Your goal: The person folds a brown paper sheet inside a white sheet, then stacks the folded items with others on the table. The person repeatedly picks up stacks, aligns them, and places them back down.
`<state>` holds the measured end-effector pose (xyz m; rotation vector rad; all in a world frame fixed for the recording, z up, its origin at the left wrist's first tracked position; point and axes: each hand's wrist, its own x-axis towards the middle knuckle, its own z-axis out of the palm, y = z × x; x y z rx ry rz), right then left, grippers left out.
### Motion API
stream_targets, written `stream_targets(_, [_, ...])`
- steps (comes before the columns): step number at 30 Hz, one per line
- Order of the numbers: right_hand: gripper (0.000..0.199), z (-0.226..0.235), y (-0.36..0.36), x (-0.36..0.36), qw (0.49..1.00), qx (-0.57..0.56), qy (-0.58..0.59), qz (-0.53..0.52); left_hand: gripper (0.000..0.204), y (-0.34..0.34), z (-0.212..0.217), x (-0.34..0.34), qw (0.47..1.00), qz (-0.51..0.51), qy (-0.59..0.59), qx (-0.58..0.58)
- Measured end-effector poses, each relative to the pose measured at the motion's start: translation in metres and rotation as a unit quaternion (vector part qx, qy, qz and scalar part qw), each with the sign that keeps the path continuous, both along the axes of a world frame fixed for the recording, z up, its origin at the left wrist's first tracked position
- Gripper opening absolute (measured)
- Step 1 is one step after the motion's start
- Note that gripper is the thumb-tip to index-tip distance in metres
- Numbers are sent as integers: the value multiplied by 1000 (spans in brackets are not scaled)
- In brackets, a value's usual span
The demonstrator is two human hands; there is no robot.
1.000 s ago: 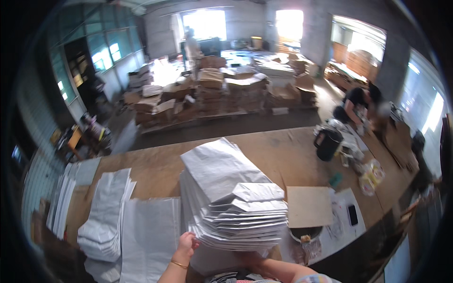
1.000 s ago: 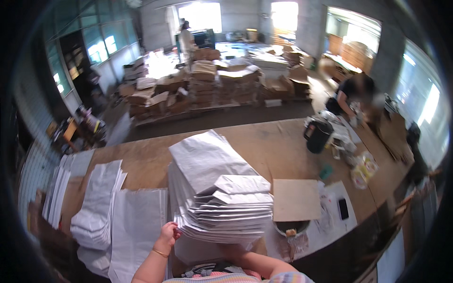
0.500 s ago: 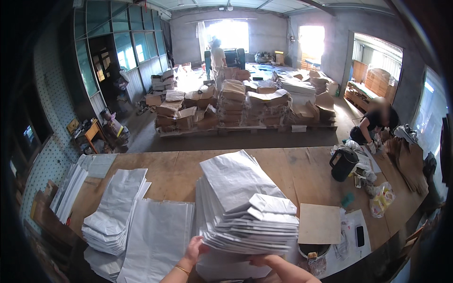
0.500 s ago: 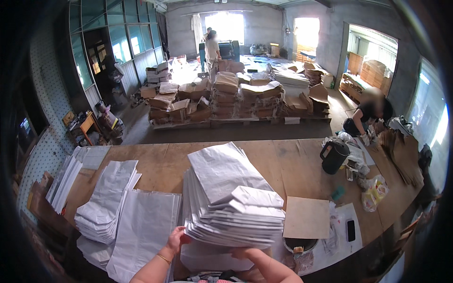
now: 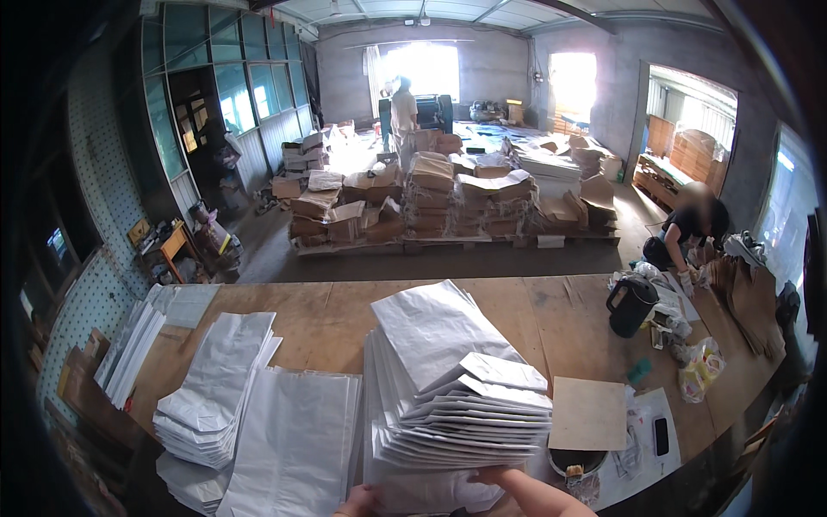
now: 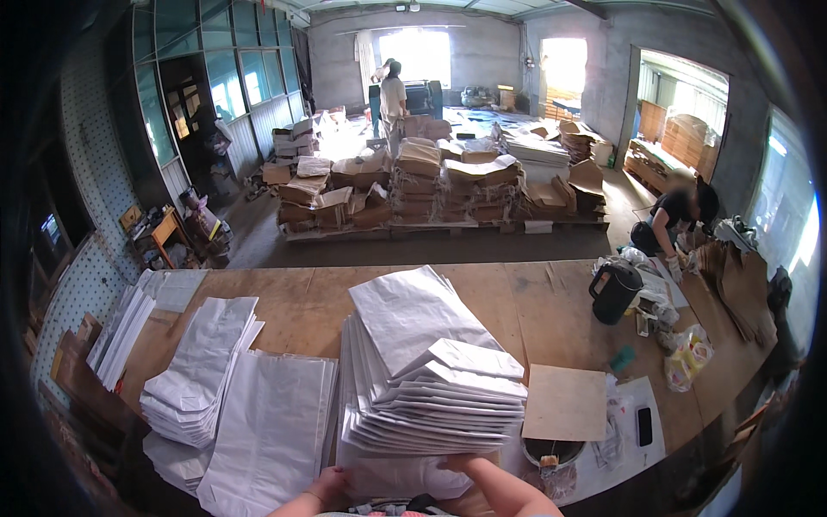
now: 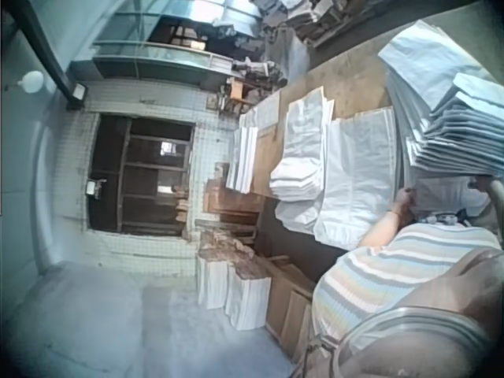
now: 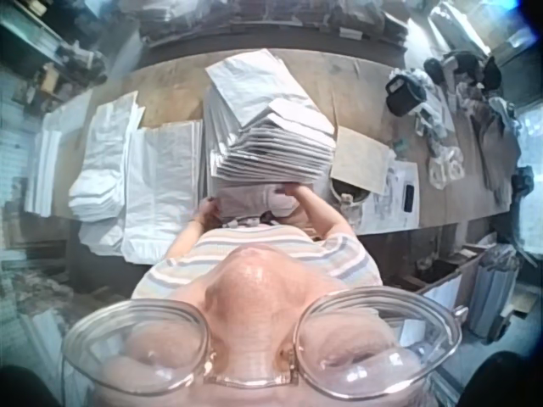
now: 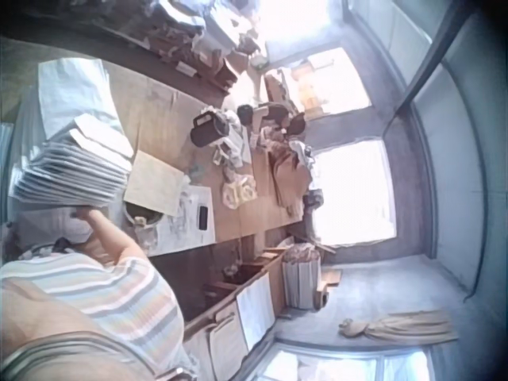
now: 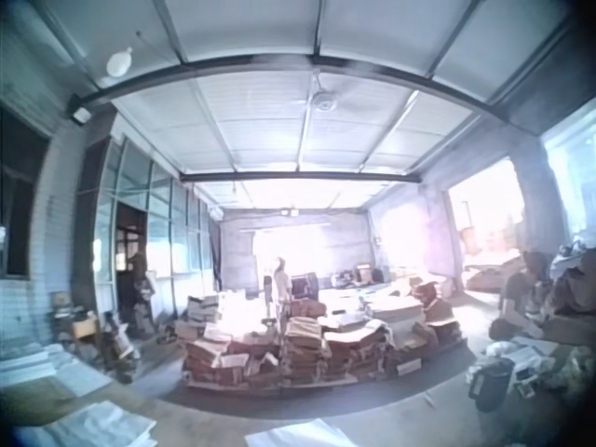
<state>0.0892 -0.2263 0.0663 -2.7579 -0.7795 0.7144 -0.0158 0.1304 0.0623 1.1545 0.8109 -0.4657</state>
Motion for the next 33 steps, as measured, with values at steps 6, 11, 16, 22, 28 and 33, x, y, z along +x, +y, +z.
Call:
stream_targets(6, [75,-35,-37,-9,996,-23,-8,-92,11,2,-27,14,949,-89,47,299])
stream_targets(11, [78,-24,-39,-38,983,-93,30,-158,21,-12,6,30,926,-52,-46,370])
stream_targets(16, [62,181,-4,-68,966,-102,227,-71,13,-27,85,65,948,6,-144,284])
stream_targets(22, [55,57,28,-87,990,126,-50,-34,16,-51,132,154,984,118,-118,70])
stream_targets(28, [67,-3,45,-71,980,40,-167,99,15,-56,151,166,988,78,-114,71])
stream_targets(33, [44,27,16,-9,969,101,174,144,11,-37,125,118,977,33,-202,63])
